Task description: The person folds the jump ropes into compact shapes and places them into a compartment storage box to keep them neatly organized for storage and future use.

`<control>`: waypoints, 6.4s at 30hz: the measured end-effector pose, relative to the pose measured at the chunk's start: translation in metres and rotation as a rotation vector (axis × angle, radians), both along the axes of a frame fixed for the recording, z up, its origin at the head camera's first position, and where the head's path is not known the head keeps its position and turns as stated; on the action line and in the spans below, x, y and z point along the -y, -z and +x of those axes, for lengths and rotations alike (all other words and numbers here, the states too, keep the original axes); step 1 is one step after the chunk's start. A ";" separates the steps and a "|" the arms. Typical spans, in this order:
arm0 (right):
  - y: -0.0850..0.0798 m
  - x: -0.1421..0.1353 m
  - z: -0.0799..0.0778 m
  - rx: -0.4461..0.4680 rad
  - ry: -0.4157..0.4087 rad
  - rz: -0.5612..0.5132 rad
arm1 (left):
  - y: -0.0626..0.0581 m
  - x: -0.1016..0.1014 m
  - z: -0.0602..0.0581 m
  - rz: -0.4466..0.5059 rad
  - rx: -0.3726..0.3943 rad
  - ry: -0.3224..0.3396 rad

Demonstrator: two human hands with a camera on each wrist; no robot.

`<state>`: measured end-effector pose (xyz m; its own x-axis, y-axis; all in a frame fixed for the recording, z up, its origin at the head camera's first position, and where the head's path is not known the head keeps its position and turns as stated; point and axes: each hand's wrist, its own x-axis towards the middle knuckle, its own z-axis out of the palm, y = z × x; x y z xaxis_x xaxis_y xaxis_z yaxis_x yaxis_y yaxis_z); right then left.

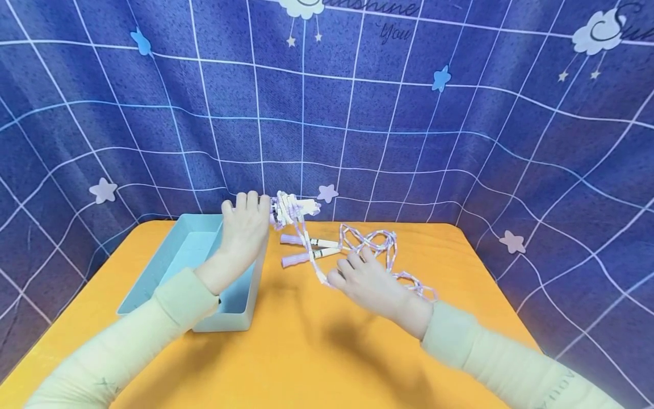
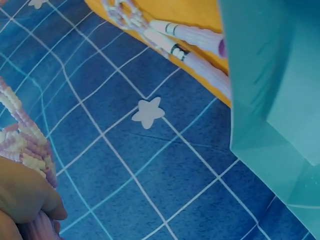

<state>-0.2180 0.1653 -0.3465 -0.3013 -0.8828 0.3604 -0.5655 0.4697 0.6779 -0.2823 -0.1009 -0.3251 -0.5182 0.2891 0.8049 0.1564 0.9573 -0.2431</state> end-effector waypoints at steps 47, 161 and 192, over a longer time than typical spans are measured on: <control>-0.125 -0.003 -0.033 -0.284 -0.019 -0.028 | 0.024 -0.062 0.047 -0.390 -0.073 0.411; -0.066 0.019 -0.008 -0.190 -0.150 0.023 | 0.028 -0.036 0.010 -0.074 0.044 0.052; -0.103 -0.036 -0.065 -0.154 -0.029 -0.071 | 0.021 -0.051 0.063 -0.236 -0.095 0.336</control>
<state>-0.2833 0.2011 -0.2434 -0.2126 -0.8612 0.4616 -0.4717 0.5041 0.7234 -0.2195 -0.0503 -0.3462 -0.2903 0.6117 0.7359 0.4165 0.7731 -0.4784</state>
